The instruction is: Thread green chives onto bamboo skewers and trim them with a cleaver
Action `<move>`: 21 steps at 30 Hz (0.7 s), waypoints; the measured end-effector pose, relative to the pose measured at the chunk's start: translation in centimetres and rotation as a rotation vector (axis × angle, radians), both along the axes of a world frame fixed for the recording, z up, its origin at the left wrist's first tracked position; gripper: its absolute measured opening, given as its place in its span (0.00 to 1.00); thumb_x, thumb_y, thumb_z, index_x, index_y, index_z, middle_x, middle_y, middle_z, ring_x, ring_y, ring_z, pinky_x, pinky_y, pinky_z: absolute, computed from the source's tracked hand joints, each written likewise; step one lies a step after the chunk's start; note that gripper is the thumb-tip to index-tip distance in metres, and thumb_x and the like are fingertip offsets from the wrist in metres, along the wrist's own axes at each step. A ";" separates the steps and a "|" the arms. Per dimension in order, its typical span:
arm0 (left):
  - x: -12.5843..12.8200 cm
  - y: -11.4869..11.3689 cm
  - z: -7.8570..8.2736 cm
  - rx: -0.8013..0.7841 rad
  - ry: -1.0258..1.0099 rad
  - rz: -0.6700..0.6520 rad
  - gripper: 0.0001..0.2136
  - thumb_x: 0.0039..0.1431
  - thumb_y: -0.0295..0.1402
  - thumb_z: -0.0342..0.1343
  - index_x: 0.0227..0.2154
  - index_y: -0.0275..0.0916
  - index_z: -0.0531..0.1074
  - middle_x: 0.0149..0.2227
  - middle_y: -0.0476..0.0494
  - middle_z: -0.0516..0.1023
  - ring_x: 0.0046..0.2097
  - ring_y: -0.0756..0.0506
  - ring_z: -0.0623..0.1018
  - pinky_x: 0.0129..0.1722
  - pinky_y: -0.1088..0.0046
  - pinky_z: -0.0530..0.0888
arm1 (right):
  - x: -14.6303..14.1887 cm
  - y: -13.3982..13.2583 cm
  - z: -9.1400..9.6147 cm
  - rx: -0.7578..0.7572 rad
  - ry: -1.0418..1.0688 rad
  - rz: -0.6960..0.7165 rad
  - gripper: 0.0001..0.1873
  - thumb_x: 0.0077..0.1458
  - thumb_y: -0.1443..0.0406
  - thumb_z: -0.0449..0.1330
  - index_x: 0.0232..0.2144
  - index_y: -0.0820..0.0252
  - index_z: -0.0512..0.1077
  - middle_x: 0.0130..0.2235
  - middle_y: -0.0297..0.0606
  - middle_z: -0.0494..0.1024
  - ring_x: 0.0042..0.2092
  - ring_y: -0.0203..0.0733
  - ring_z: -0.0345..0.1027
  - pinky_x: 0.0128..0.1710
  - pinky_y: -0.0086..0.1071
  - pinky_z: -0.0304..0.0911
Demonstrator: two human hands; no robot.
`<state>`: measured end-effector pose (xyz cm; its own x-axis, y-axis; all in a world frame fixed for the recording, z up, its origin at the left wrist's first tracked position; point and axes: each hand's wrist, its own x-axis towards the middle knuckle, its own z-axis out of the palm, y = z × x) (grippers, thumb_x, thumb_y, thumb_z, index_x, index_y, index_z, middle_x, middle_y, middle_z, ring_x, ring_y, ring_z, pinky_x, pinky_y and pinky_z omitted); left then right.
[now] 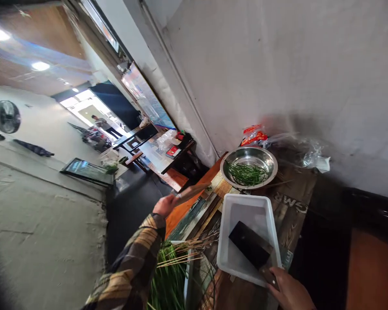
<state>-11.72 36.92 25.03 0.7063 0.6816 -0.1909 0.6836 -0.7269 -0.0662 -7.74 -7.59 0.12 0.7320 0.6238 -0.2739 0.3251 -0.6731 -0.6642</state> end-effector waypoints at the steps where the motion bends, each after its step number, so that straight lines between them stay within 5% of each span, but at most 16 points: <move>1: 0.0 -1.3 -2.0 -0.050 0.024 -0.018 0.17 0.64 0.42 0.41 0.34 0.41 0.73 0.35 0.44 0.79 0.37 0.48 0.76 0.32 0.76 0.63 | -0.1 -0.1 -0.2 0.009 0.029 0.021 0.17 0.47 0.57 0.58 0.40 0.49 0.76 0.44 0.38 0.80 0.46 0.50 0.74 0.45 0.37 0.69; 6: -1.2 -7.6 -10.1 -0.267 0.134 -0.076 0.15 0.65 0.36 0.41 0.37 0.40 0.74 0.38 0.42 0.80 0.40 0.48 0.77 0.38 0.76 0.68 | -0.2 -0.5 -1.3 0.041 0.047 0.026 0.19 0.49 0.54 0.57 0.41 0.52 0.75 0.43 0.39 0.80 0.46 0.50 0.74 0.45 0.38 0.69; 10: -1.0 -10.2 -13.9 -0.347 0.200 -0.039 0.13 0.62 0.32 0.45 0.41 0.36 0.73 0.41 0.35 0.79 0.44 0.42 0.78 0.40 0.70 0.70 | 0.7 -0.9 -1.1 0.069 -0.020 0.031 0.18 0.46 0.56 0.59 0.40 0.51 0.76 0.45 0.40 0.79 0.49 0.52 0.72 0.50 0.40 0.67; 17: 4.2 -9.5 -15.2 -0.369 0.156 -0.022 0.15 0.62 0.28 0.43 0.47 0.33 0.70 0.46 0.30 0.77 0.50 0.40 0.76 0.47 0.66 0.70 | 3.5 -1.4 2.2 0.094 0.029 0.112 0.12 0.49 0.59 0.57 0.35 0.55 0.77 0.38 0.40 0.72 0.37 0.42 0.73 0.41 0.32 0.69; 21: 6.9 -9.8 -15.7 -0.399 0.140 -0.035 0.14 0.63 0.31 0.45 0.45 0.32 0.71 0.45 0.31 0.77 0.49 0.41 0.76 0.48 0.65 0.71 | 3.9 -1.4 2.3 0.070 0.031 0.058 0.14 0.47 0.59 0.59 0.37 0.55 0.77 0.40 0.41 0.71 0.39 0.42 0.72 0.42 0.32 0.67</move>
